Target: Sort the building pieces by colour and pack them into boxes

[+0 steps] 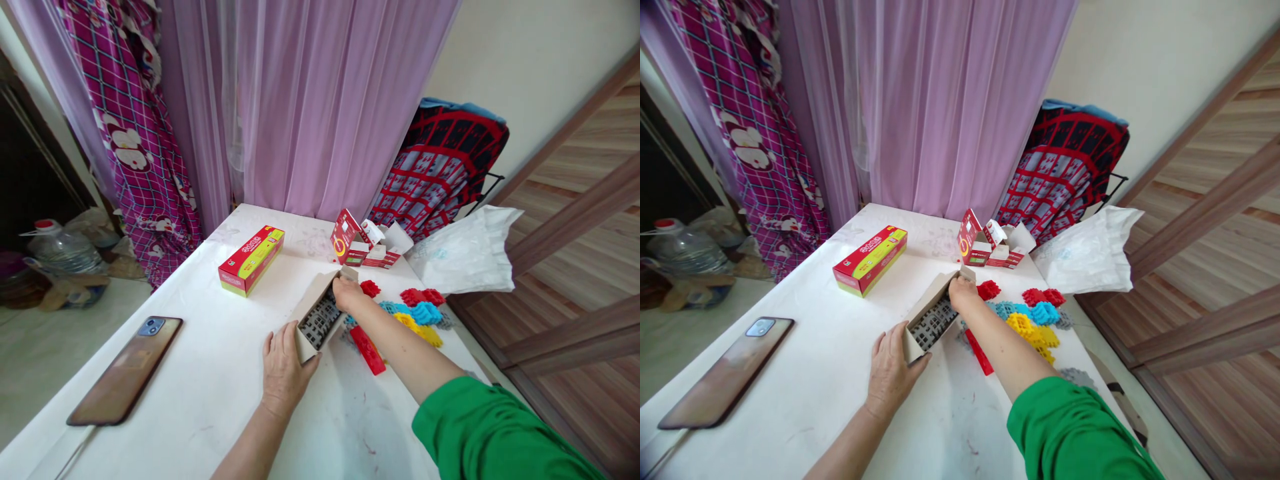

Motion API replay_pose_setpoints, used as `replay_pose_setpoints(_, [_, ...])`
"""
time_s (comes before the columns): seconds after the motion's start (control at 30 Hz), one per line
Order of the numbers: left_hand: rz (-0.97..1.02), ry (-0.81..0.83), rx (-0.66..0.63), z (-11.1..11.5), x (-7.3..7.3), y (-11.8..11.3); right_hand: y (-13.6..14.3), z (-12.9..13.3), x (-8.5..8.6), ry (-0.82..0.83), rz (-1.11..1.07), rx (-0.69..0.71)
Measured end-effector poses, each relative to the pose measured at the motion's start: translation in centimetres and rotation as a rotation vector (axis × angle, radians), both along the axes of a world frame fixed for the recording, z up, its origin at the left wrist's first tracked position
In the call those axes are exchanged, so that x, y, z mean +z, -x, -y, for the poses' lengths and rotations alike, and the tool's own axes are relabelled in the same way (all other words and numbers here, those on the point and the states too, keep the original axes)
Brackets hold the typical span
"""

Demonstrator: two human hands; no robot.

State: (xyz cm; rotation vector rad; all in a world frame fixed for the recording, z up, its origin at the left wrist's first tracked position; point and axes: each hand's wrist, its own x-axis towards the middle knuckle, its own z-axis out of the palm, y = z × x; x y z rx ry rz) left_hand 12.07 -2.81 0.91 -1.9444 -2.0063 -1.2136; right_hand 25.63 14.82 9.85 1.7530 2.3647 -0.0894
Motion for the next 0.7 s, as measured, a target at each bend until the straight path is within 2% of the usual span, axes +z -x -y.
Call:
replay_pose_setpoints(0.17, [-0.008, -0.017, 0.005, 0.0, -0.4, 0.3, -1.0, 0.9, 2.3, -0.023, 0.008, 0.081])
replay_pose_setpoints(0.27, [0.003, -0.009, 0.004, 0.3, -0.3, 0.6, -2.1, 1.1, 3.3, -0.154, -0.023, 0.104])
replay_pose_setpoints(0.37, [0.029, -0.004, 0.014, 0.7, -0.1, 0.9, -3.2, 0.9, 3.2, -0.266, -0.038, 0.065])
replay_pose_setpoints(0.57, [0.023, 0.017, 0.006, 0.9, 0.1, 1.1, -4.4, 0.0, 2.2, -0.113, -0.072, -0.036])
replay_pose_setpoints(0.63, [0.024, 0.025, 0.008, 0.8, 0.1, 1.0, -4.4, -0.1, 2.6, -0.140, -0.088, -0.026])
replay_pose_setpoints(0.7, [0.016, 0.027, 0.010, 0.8, 0.2, 1.0, -4.3, -0.1, 3.3, -0.181, -0.105, 0.043])
